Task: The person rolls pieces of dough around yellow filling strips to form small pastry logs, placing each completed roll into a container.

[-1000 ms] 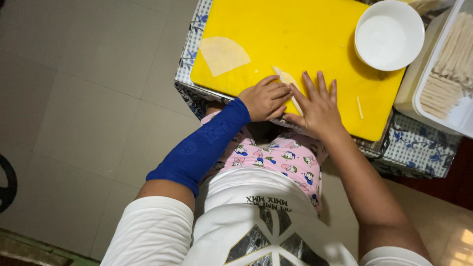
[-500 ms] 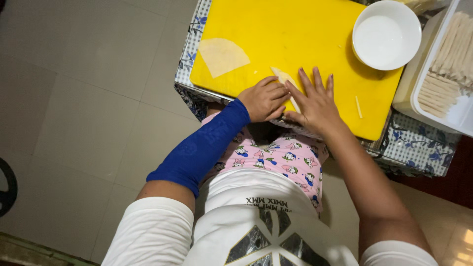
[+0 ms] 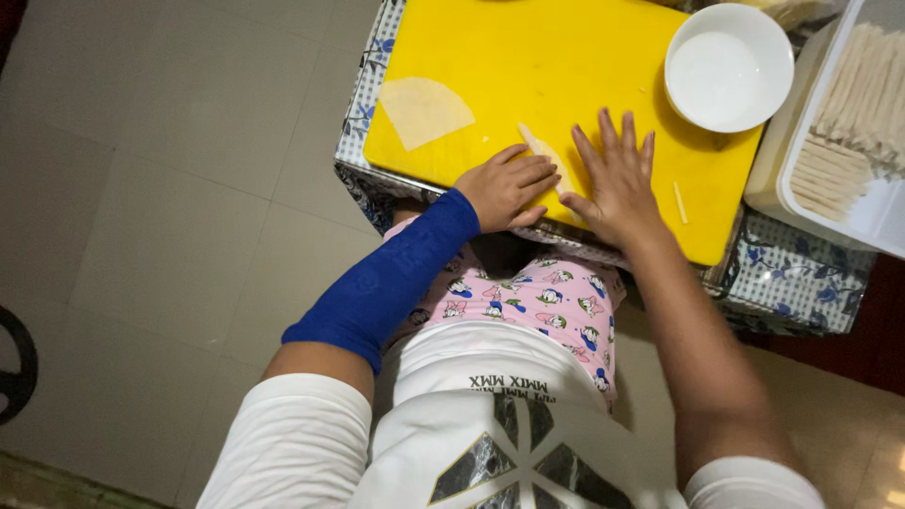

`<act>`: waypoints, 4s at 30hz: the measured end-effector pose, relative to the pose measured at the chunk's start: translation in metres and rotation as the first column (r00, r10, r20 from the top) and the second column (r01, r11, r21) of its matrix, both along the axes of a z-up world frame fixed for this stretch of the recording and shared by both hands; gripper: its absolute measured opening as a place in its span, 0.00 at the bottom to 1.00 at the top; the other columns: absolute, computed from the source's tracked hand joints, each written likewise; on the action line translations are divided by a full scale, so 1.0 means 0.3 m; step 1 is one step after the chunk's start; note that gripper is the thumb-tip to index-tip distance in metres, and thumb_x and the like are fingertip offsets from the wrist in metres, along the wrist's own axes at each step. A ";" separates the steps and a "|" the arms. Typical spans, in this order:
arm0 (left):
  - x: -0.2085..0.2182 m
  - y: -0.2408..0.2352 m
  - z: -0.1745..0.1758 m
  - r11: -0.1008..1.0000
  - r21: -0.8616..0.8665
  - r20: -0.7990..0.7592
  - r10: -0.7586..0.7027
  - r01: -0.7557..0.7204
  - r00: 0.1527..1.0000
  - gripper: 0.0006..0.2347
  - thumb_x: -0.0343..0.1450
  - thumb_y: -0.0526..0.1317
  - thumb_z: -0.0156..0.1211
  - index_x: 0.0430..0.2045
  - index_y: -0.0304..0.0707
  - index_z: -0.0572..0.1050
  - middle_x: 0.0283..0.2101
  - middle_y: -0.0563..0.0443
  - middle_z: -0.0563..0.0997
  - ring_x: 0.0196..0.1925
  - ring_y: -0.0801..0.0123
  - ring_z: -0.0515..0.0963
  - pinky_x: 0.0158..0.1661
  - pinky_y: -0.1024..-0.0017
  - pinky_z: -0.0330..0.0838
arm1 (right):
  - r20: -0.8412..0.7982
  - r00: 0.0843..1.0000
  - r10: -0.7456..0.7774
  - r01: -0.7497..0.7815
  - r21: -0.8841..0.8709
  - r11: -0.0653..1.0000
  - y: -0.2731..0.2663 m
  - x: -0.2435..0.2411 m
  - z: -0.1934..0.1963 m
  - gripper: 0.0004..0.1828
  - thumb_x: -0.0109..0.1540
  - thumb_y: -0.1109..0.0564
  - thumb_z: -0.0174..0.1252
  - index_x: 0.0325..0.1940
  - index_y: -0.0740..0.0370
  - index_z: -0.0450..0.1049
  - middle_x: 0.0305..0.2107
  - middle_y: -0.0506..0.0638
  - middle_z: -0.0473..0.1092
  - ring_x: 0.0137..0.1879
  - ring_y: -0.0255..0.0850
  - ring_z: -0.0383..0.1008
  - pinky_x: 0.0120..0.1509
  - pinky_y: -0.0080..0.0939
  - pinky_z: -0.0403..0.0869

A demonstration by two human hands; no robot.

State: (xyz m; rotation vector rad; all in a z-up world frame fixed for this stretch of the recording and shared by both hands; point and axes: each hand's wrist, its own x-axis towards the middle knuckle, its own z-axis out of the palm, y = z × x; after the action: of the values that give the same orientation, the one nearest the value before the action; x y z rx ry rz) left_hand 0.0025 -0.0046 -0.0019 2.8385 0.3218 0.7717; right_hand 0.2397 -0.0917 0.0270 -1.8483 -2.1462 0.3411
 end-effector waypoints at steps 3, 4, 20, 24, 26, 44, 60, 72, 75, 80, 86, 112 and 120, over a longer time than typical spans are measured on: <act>0.015 0.005 -0.001 1.000 -0.002 -0.082 -0.001 0.001 0.997 0.25 0.72 0.53 0.59 0.59 0.34 0.73 0.61 0.42 0.75 0.67 0.59 0.71 0.69 0.53 0.57 | -0.190 0.980 -0.060 0.080 0.097 0.992 -0.083 0.002 -0.014 0.48 0.65 0.22 0.42 0.80 0.52 0.57 0.79 0.66 0.42 0.84 0.66 0.31 0.82 0.71 0.34; 0.019 0.006 -0.004 1.000 -0.009 -0.107 -0.005 0.004 0.994 0.26 0.72 0.54 0.59 0.60 0.34 0.72 0.63 0.42 0.74 0.68 0.58 0.70 0.70 0.53 0.55 | -0.266 0.961 -0.071 0.109 0.131 0.985 -0.104 -0.002 -0.025 0.48 0.66 0.21 0.42 0.80 0.53 0.58 0.79 0.65 0.42 0.85 0.65 0.32 0.84 0.69 0.37; 0.203 0.030 0.035 0.999 -0.047 -0.360 -0.032 0.016 0.932 0.44 0.71 0.69 0.47 0.68 0.22 0.58 0.74 0.32 0.56 0.77 0.50 0.53 0.73 0.55 0.45 | -0.679 0.729 -0.091 0.412 0.330 0.849 -0.150 0.005 -0.079 0.42 0.72 0.27 0.43 0.67 0.68 0.70 0.71 0.65 0.59 0.80 0.58 0.57 0.84 0.55 0.57; 0.266 0.046 0.043 0.999 -0.033 -0.382 -0.030 0.019 0.924 0.45 0.70 0.71 0.46 0.69 0.23 0.55 0.75 0.32 0.53 0.78 0.49 0.50 0.72 0.55 0.43 | -0.725 0.682 -0.099 0.457 0.316 0.831 -0.150 0.008 -0.079 0.41 0.73 0.28 0.42 0.66 0.68 0.72 0.70 0.65 0.61 0.77 0.56 0.60 0.82 0.53 0.60; 0.299 0.057 0.044 0.999 -0.047 -0.387 -0.034 0.018 0.921 0.46 0.70 0.71 0.45 0.69 0.23 0.54 0.75 0.33 0.53 0.78 0.50 0.49 0.72 0.54 0.42 | -0.739 0.666 -0.101 0.465 0.306 0.831 -0.151 0.013 -0.080 0.41 0.73 0.28 0.42 0.65 0.68 0.72 0.69 0.65 0.61 0.77 0.56 0.61 0.81 0.52 0.61; 0.301 0.102 0.111 0.966 -0.253 -0.150 0.008 -0.046 0.989 0.48 0.63 0.67 0.63 0.70 0.32 0.52 0.73 0.37 0.57 0.76 0.48 0.53 0.73 0.51 0.44 | -0.904 0.414 -0.105 0.569 0.166 0.806 -0.139 0.050 -0.179 0.16 0.70 0.64 0.58 0.63 0.70 0.71 0.57 0.55 0.66 0.58 0.39 0.71 0.66 0.37 0.73; 0.152 -0.020 -0.021 0.912 -0.226 0.066 0.365 -0.342 0.929 0.22 0.72 0.45 0.63 0.58 0.33 0.69 0.62 0.38 0.72 0.73 0.49 0.63 0.74 0.50 0.52 | -0.197 0.923 -0.330 0.371 0.228 0.900 0.030 0.014 -0.021 0.18 0.56 0.52 0.74 0.43 0.65 0.79 0.41 0.59 0.72 0.51 0.57 0.71 0.57 0.54 0.70; 0.145 -0.028 -0.002 0.911 -0.227 0.126 0.378 -0.345 0.917 0.19 0.69 0.41 0.63 0.52 0.33 0.72 0.56 0.40 0.74 0.69 0.50 0.67 0.72 0.51 0.54 | -0.143 0.941 -0.305 0.337 0.340 0.878 0.044 0.012 -0.029 0.07 0.62 0.57 0.69 0.39 0.63 0.83 0.36 0.57 0.73 0.47 0.56 0.73 0.53 0.54 0.72; 0.146 -0.026 -0.001 0.911 -0.230 0.119 0.375 -0.342 0.919 0.19 0.69 0.42 0.63 0.52 0.32 0.72 0.56 0.39 0.74 0.69 0.50 0.67 0.72 0.51 0.54 | -0.123 0.949 -0.289 0.314 0.326 0.892 0.047 0.011 -0.023 0.09 0.60 0.55 0.71 0.39 0.63 0.83 0.34 0.57 0.73 0.46 0.56 0.72 0.52 0.54 0.72; 0.145 -0.024 0.016 0.910 -0.241 0.115 0.373 -0.338 0.921 0.21 0.69 0.43 0.63 0.55 0.32 0.71 0.57 0.39 0.74 0.69 0.50 0.67 0.73 0.51 0.54 | -0.116 0.942 -0.316 0.336 0.294 0.895 0.058 0.020 -0.021 0.08 0.63 0.56 0.70 0.40 0.63 0.84 0.34 0.58 0.74 0.44 0.55 0.74 0.48 0.52 0.73; 0.123 -0.030 0.030 0.955 -0.109 0.195 0.292 -0.275 0.936 0.20 0.72 0.42 0.60 0.60 0.40 0.72 0.64 0.42 0.73 0.71 0.50 0.64 0.70 0.49 0.50 | -0.504 0.621 -0.601 0.281 -0.573 0.770 0.050 0.063 -0.004 0.14 0.68 0.49 0.63 0.45 0.64 0.83 0.22 0.50 0.69 0.27 0.41 0.63 0.32 0.43 0.61; 0.136 -0.028 0.036 0.971 -0.092 0.138 0.232 -0.221 0.963 0.09 0.72 0.41 0.64 0.41 0.39 0.81 0.33 0.49 0.77 0.45 0.59 0.77 0.62 0.54 0.65 | 0.162 0.980 0.113 -0.162 0.335 0.928 -0.037 0.016 0.064 0.15 0.65 0.51 0.60 0.55 0.56 0.79 0.34 0.49 0.77 0.41 0.46 0.77 0.54 0.50 0.70; 0.141 -0.030 0.045 0.975 -0.098 0.115 0.211 -0.200 0.971 0.06 0.74 0.40 0.64 0.34 0.38 0.79 0.33 0.48 0.80 0.44 0.58 0.78 0.61 0.54 0.67 | 0.096 0.985 0.145 -0.168 0.310 0.936 -0.049 0.024 0.035 0.17 0.64 0.57 0.57 0.57 0.58 0.78 0.46 0.52 0.78 0.48 0.48 0.79 0.51 0.48 0.75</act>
State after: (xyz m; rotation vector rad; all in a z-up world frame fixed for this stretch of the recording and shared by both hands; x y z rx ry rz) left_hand 0.0450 -0.0137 0.0116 2.6901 0.6224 0.9450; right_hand 0.2467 -0.1064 0.0376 -1.5374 -2.2460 -0.0409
